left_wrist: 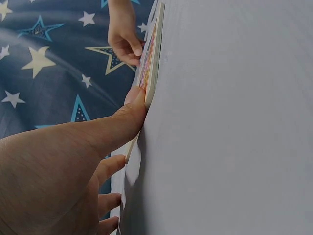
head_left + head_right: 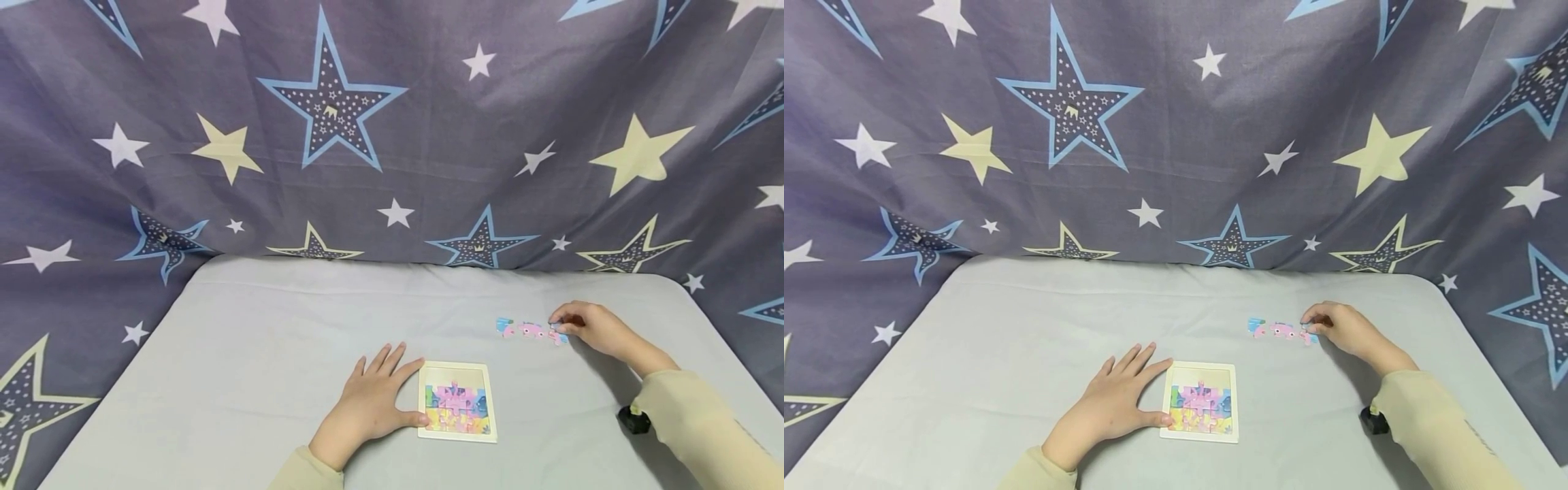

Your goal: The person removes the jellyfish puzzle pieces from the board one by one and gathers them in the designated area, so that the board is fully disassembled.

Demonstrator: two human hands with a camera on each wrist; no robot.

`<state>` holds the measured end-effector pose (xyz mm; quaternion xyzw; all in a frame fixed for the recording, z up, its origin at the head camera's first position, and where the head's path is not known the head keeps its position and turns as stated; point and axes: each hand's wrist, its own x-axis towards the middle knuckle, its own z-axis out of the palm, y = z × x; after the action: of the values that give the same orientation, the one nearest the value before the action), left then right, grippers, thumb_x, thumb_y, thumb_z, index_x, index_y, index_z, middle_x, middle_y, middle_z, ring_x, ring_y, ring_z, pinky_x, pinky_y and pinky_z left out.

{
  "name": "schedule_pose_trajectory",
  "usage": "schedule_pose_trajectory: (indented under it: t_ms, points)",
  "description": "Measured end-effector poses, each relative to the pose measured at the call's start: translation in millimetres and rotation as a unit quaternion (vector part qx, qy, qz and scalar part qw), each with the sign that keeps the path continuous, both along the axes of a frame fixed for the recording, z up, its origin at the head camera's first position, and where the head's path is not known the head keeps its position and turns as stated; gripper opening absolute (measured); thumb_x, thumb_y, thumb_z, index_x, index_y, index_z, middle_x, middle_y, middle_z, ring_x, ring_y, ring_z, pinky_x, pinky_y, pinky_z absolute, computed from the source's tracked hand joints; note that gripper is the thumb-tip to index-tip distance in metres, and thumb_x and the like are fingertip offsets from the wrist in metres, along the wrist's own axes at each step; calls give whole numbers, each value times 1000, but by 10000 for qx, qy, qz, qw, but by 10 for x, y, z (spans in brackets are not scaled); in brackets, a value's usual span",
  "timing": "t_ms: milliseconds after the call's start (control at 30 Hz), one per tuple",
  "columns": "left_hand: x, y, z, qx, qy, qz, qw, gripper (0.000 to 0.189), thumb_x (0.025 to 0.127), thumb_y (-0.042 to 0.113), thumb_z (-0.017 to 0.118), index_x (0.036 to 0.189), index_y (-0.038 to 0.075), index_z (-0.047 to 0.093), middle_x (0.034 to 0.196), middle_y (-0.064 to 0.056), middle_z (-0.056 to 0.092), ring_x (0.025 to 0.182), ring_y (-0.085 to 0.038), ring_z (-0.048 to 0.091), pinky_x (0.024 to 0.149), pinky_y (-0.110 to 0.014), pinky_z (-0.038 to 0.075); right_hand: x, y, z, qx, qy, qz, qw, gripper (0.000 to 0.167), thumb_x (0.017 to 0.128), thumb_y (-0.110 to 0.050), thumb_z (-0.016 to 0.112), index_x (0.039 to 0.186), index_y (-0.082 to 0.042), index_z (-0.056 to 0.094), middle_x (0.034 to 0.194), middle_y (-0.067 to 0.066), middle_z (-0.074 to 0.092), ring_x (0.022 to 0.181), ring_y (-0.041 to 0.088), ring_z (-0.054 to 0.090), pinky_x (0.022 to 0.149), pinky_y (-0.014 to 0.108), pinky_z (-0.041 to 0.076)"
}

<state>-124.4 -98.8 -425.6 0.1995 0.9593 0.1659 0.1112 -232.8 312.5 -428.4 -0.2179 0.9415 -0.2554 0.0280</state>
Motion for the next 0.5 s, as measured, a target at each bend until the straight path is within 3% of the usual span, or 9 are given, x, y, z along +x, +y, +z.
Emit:
schedule_pose_trajectory:
  t_ms: [133, 267, 500]
  points:
    - [4, 4, 1, 16, 7, -4, 10000, 90, 75, 67, 71, 151, 28, 42, 163, -6, 25, 149, -31, 20, 115, -63, 18, 6, -2, -20, 15, -40, -147, 9999, 15, 89, -3, 71, 103, -7, 73, 91, -1, 65, 78, 11, 53, 68, 30, 47]
    - [7, 7, -6, 29, 7, -16, 10000, 90, 76, 67, 71, 151, 28, 42, 162, -6, 25, 149, -32, 21, 115, -63, 18, 40, -15, -9, 39, -13, -235, 9997, 16, 89, -3, 71, 104, -7, 73, 93, 0, 66, 81, 14, 56, 70, 32, 49]
    - [-5, 2, -18, -21, 35, -26, 10000, 90, 76, 68, 70, 152, 29, 42, 163, -6, 24, 149, -32, 20, 115, -63, 18, 178, -174, 57, -121, 559, -300, 9979, 10, 92, -9, 70, 102, -10, 73, 100, 3, 70, 82, 14, 60, 72, 37, 51]
